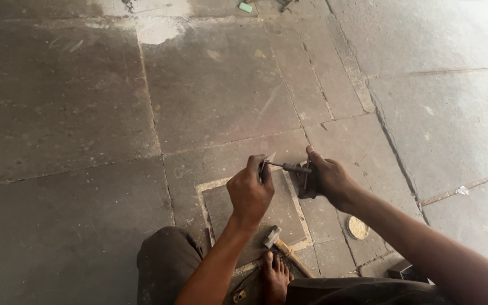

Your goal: The person holds a metal plate and uses a divider tool to mark or measure points across its surface, turning the plate over to work on different areas.

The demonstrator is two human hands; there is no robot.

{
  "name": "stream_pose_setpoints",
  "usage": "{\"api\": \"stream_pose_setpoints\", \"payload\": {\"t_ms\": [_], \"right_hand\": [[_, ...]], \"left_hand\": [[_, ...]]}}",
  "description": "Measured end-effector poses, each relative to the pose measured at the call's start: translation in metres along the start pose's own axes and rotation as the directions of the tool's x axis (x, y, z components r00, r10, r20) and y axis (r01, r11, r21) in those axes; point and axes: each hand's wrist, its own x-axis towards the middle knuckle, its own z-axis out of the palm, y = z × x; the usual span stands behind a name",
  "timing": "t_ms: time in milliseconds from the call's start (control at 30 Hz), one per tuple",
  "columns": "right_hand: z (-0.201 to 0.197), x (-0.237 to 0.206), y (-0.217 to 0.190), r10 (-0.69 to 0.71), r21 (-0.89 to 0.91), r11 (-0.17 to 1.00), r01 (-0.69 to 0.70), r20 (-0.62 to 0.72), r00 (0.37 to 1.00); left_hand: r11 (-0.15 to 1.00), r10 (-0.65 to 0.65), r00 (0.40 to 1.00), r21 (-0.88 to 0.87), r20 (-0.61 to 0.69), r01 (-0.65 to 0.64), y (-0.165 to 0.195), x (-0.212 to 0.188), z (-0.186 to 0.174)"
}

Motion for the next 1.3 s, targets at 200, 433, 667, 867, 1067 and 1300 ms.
{"api": "stream_pose_setpoints", "payload": {"t_ms": [200, 433, 667, 867, 1067, 1300], "right_hand": [[0.001, -0.047, -0.031, -0.818, -0.822, 0.102, 0.560, 0.252, 0.518], [0.017, -0.036, -0.025, -0.300, -0.596, 0.755, 0.272, 0.054, 0.952], [0.012, -0.034, -0.033, -0.466, -0.407, 0.787, 0.464, 0.102, 0.879], [0.012, -0.048, -0.031, -0.862, -0.794, 0.086, 0.602, 0.243, 0.445], [0.010, -0.018, -0.025, -0.023, -0.111, 0.993, 0.030, 0.062, 0.998], [-0.004, -0.047, -0.030, -0.873, -0.773, -0.161, 0.614, 0.402, 0.277]], "left_hand": [[0.973, -0.212, 0.976, -0.085, 0.060, 0.216, -0.009, 0.009, -0.007], [0.993, -0.090, 0.994, -0.067, 0.059, 0.094, -0.014, 0.001, 0.002], [0.992, -0.102, 0.994, -0.067, 0.037, 0.104, -0.010, 0.005, -0.003], [0.981, -0.168, 0.986, -0.092, 0.020, 0.169, -0.005, 0.017, -0.017], [0.999, 0.007, 1.000, -0.047, -0.020, -0.008, -0.004, 0.003, -0.004], [0.947, -0.231, 0.966, -0.199, 0.120, 0.251, -0.023, 0.011, 0.000]]}}
